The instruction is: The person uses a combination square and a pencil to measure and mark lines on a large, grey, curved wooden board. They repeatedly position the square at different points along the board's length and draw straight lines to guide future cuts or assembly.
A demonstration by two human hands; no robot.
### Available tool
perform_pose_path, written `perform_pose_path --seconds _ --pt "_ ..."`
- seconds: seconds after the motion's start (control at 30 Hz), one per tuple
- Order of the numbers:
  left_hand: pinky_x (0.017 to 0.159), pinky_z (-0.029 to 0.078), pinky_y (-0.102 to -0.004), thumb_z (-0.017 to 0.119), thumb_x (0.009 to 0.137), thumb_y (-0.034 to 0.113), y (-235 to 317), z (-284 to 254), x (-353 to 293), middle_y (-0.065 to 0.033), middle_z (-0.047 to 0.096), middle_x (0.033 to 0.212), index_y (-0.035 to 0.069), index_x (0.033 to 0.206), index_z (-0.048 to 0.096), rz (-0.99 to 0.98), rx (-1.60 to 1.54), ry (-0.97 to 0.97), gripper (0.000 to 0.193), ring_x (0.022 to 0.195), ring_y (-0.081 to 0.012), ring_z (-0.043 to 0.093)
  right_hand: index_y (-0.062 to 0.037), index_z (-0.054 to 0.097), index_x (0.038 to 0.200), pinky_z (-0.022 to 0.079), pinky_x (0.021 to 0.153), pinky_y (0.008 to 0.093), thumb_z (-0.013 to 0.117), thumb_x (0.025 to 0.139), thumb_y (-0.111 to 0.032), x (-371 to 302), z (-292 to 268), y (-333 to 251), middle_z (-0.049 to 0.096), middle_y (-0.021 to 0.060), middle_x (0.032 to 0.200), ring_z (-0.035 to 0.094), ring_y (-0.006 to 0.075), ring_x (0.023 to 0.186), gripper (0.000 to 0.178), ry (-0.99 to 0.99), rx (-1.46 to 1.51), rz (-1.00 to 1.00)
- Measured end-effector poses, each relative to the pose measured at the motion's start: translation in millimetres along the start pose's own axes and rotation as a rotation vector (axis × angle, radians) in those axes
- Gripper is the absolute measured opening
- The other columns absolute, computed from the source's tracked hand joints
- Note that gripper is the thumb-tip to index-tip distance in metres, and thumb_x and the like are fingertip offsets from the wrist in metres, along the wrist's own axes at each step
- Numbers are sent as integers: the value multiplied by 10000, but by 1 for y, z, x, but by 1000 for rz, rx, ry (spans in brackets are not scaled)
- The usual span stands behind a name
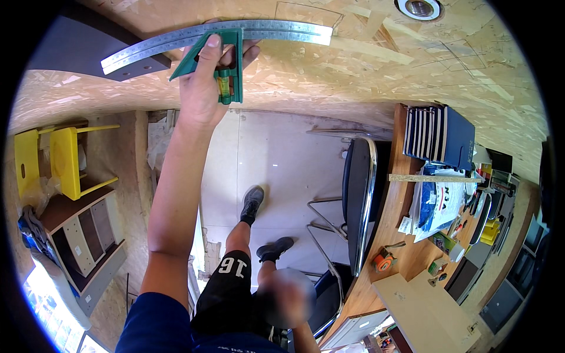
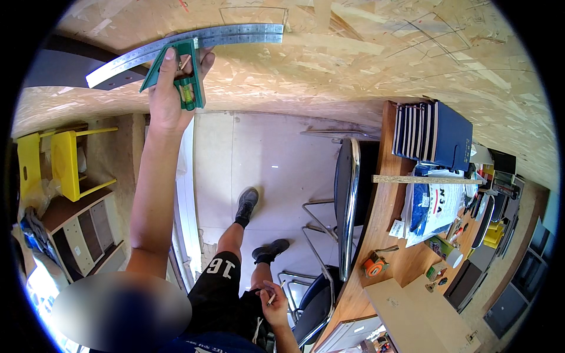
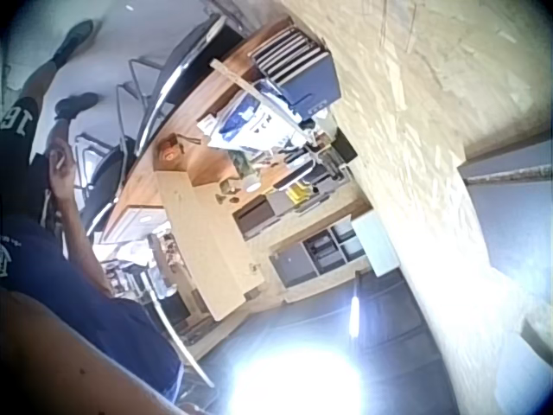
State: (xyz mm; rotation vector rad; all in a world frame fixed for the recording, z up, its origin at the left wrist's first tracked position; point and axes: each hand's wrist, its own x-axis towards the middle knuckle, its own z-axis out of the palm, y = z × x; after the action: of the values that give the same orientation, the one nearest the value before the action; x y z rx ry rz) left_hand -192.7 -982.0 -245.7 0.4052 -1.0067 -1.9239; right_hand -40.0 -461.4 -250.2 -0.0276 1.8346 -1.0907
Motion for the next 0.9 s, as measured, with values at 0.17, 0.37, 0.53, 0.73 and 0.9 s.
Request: perform_pose_path --seconds 0.17,0.37,0.53,0.73,0.9 --pt "1023 567 -500 612 1047 279 0 1 0 -84 689 1047 79 1220 584 -6 -2 29 266 1093 -303 705 39 568 1278 576 881 307 600 988 23 3 1 8 724 140 1078 719 193 953 292 10 131 67" --pt "1030 549 -445 583 1060 296 0 1 1 -103 730 1094 45 1084 662 -1 -21 10 264 1091 -261 701 36 572 1278 574 859 296 604 987 18 3 0 11 727 134 1061 724 185 932 293 19 139 57" --pt "1033 550 -442 577 1063 292 -2 -4 1 -109 724 1105 37 1147 655 5 -41 3 280 1087 -271 700 40 569 1282 572 867 299 604 985 22 5 -2 10 729 139 1061 724 191 940 299 17 111 73" --pt "1023 557 -446 563 1068 293 8 5 -13 -123 708 1131 29 1258 604 -45 -15 48 328 1062 -283 697 38 568 1284 572 879 310 602 989 21 2 -2 -5 728 153 1074 722 205 944 298 17 60 -2" --pt "938 598 -464 628 1032 301 12 15 -98 -189 697 1090 -18 1204 595 -234 56 -33 364 976 -290 724 37 561 1278 575 880 328 586 1006 9 -12 -12 -36 719 162 1107 709 204 935 275 36 -69 -181"
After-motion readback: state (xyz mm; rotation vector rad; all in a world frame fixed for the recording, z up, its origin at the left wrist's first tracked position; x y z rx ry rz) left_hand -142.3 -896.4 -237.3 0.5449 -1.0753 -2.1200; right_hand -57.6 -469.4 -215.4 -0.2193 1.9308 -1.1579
